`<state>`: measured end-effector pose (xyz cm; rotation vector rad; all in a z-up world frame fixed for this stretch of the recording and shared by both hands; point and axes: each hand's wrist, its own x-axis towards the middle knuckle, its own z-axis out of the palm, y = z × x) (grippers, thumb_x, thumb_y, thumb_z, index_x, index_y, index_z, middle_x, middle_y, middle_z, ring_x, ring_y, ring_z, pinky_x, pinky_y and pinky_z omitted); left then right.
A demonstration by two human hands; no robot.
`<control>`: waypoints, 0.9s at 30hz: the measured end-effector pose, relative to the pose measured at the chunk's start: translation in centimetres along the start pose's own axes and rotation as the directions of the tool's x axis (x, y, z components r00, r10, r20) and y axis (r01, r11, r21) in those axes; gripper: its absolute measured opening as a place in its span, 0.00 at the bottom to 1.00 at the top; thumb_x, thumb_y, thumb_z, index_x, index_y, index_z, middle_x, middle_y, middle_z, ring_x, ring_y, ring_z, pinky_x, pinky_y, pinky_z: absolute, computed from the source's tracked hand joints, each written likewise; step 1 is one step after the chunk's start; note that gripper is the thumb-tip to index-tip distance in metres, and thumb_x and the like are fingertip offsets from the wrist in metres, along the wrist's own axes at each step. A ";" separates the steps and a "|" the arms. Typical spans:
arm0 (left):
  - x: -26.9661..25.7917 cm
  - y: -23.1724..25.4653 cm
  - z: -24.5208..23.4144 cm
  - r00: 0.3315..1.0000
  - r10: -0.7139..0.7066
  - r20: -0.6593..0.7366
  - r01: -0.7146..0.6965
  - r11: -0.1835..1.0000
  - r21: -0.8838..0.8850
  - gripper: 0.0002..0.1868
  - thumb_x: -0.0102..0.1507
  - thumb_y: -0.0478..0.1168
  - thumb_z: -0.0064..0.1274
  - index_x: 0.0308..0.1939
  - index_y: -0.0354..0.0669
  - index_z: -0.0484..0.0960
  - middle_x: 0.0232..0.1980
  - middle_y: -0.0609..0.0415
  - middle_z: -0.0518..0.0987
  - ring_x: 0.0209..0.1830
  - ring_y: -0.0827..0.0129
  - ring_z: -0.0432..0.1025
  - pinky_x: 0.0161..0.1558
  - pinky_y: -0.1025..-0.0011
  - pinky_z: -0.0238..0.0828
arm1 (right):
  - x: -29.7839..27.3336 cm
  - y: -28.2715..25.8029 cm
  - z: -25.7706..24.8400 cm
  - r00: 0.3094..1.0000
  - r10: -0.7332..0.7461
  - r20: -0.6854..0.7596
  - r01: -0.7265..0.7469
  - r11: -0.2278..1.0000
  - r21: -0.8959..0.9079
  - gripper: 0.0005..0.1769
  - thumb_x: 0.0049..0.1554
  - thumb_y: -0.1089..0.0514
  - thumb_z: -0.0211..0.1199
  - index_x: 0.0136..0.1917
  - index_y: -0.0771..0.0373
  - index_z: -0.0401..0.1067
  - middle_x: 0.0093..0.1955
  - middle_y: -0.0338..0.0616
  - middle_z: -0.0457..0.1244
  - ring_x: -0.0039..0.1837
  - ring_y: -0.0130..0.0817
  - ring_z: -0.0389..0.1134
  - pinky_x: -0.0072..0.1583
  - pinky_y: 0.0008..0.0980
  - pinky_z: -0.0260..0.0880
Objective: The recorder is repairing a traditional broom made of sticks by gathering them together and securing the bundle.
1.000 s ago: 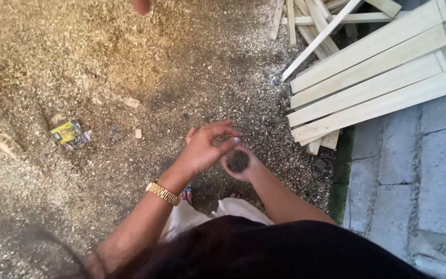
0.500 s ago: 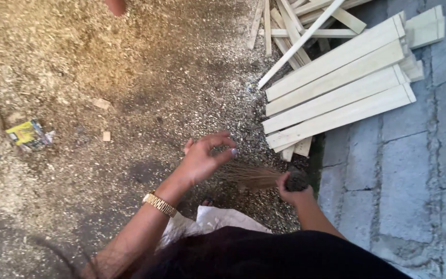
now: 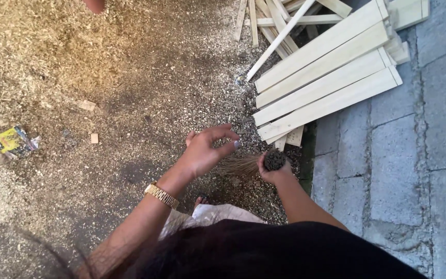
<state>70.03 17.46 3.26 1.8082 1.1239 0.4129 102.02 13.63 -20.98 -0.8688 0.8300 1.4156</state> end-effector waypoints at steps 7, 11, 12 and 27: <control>0.5 -0.3 0.8 0.998 -0.040 0.049 0.039 0.999 0.011 0.16 0.63 0.57 0.50 0.52 0.65 0.84 0.75 0.63 0.68 0.77 0.63 0.59 0.75 0.42 0.16 | -0.1 1.4 -0.1 0.998 0.053 -0.028 -0.056 0.993 -0.105 0.25 0.63 0.44 0.46 0.45 0.66 0.72 0.36 0.46 0.67 0.37 0.37 0.72 0.39 0.34 0.80; 0.8 -0.5 1.0 0.999 -0.015 0.030 0.014 0.999 0.035 0.16 0.64 0.57 0.50 0.51 0.65 0.84 0.75 0.63 0.69 0.77 0.64 0.60 0.77 0.43 0.20 | -0.8 2.3 0.3 1.000 0.028 -0.012 -0.030 0.983 -0.179 0.23 0.63 0.46 0.44 0.46 0.65 0.72 0.37 0.47 0.67 0.37 0.38 0.72 0.39 0.35 0.79; 0.8 -0.5 1.0 0.999 -0.020 0.031 0.019 0.999 0.033 0.16 0.64 0.57 0.50 0.51 0.65 0.84 0.75 0.63 0.69 0.77 0.64 0.60 0.77 0.43 0.20 | -0.7 2.3 0.3 0.999 0.030 -0.017 -0.033 0.983 -0.179 0.23 0.63 0.46 0.44 0.46 0.65 0.72 0.37 0.47 0.67 0.37 0.38 0.72 0.39 0.35 0.79; 0.7 -0.3 1.3 0.999 -0.027 0.021 0.026 1.000 0.017 0.16 0.63 0.58 0.49 0.51 0.66 0.85 0.75 0.63 0.69 0.77 0.63 0.59 0.76 0.41 0.17 | -1.3 2.2 0.8 0.998 0.058 -0.001 -0.057 0.986 -0.157 0.23 0.63 0.48 0.44 0.45 0.68 0.70 0.38 0.47 0.66 0.38 0.37 0.70 0.37 0.33 0.77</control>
